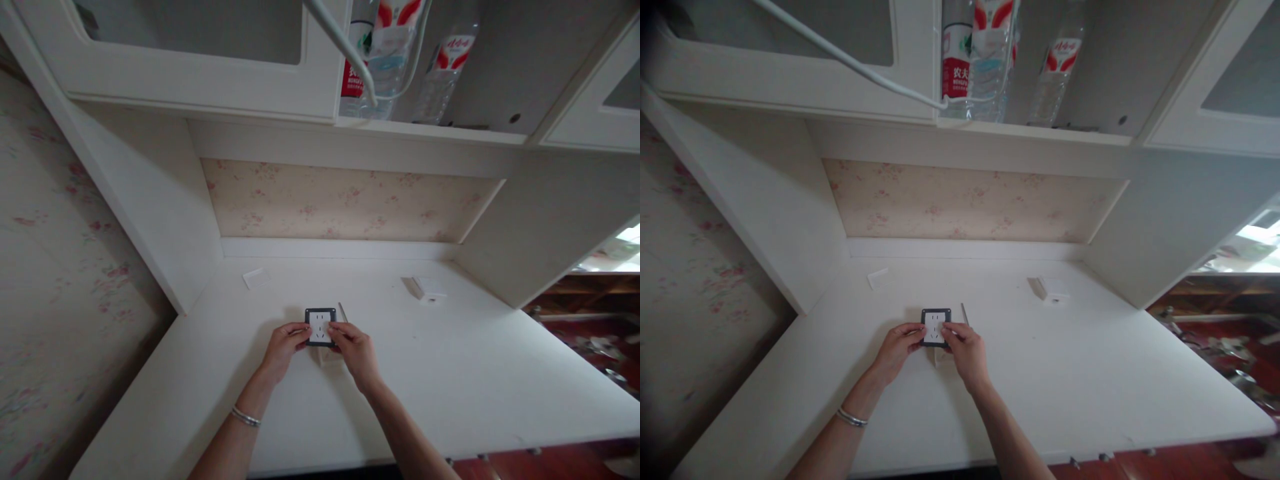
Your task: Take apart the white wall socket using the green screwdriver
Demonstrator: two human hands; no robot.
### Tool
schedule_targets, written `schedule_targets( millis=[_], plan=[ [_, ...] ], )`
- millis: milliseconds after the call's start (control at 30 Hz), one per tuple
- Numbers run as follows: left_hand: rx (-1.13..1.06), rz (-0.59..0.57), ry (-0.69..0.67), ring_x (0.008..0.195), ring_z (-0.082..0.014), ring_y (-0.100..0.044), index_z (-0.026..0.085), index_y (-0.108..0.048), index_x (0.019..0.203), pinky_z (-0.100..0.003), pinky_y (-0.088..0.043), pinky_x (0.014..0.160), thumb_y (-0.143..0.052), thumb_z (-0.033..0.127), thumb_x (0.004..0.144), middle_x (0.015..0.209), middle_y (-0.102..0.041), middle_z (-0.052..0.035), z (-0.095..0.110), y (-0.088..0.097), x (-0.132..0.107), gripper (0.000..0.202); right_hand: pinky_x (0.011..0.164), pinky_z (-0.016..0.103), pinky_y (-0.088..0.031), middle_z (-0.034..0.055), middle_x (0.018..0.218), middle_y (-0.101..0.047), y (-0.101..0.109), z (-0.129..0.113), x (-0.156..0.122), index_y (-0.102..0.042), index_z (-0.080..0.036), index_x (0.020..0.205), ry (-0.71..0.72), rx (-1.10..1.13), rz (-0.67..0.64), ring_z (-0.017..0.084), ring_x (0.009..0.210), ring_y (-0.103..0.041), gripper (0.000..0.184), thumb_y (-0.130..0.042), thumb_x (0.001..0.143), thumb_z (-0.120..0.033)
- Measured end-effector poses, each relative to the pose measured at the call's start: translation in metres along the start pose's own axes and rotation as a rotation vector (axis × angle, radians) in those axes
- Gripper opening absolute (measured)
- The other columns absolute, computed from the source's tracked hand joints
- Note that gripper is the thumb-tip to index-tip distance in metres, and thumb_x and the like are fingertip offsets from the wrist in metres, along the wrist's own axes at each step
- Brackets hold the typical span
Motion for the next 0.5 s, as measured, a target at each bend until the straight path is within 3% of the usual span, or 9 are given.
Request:
schedule_targets(
  millis=[133, 333, 500],
  plan=[
    [-0.027, -0.003, 0.02, 0.075, -0.0176, -0.063, 0.013, -0.071, 0.082, -0.029, -0.05, 0.07, -0.081, 0.03, 0.059, 0.081, -0.069, -0.0081, -0.002, 0.001, 0.001, 0.03, 0.06, 0.031, -0.056, 0.0075, 0.094, -0.069, 0.0, -0.001, 0.001, -0.073, -0.02, 0.088, 0.066, -0.052, 0.008, 0.021, 0.076, -0.065, 0.03, -0.066, 0.073, -0.046],
    [0.241, 0.099, -0.325, 0.082, -0.0155, -0.06, 0.015, -0.07, 0.068, -0.024, -0.048, 0.071, -0.081, 0.031, 0.057, 0.099, -0.06, -0.0049, 0.013, 0.004, 0.004, 0.022, 0.068, 0.03, -0.052, 0.0054, 0.09, -0.069, 0.001, -0.004, 0.002, -0.074, -0.022, 0.086, 0.158, -0.209, 0.061, 0.02, 0.076, -0.064, 0.022, -0.063, 0.077, -0.039],
    [0.263, 0.03, -0.285, 0.067, -0.0111, -0.055, 0.014, -0.064, 0.065, -0.021, -0.043, 0.062, -0.077, 0.032, 0.063, 0.077, -0.059, -0.0002, 0.014, 0.001, 0.002, 0.022, 0.071, 0.029, -0.051, 0.0048, 0.092, -0.069, 0.001, -0.013, -0.002, -0.073, -0.022, 0.086, 0.179, -0.192, 0.041, 0.019, 0.08, -0.064, 0.02, -0.062, 0.078, -0.037]
  ],
)
Point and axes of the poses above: each hand's wrist, its own x-axis towards the middle knuckle, its own y-axis out of the back of the hand, z = x × y, the point moved 5 cm from there along x, towards the middle knuckle
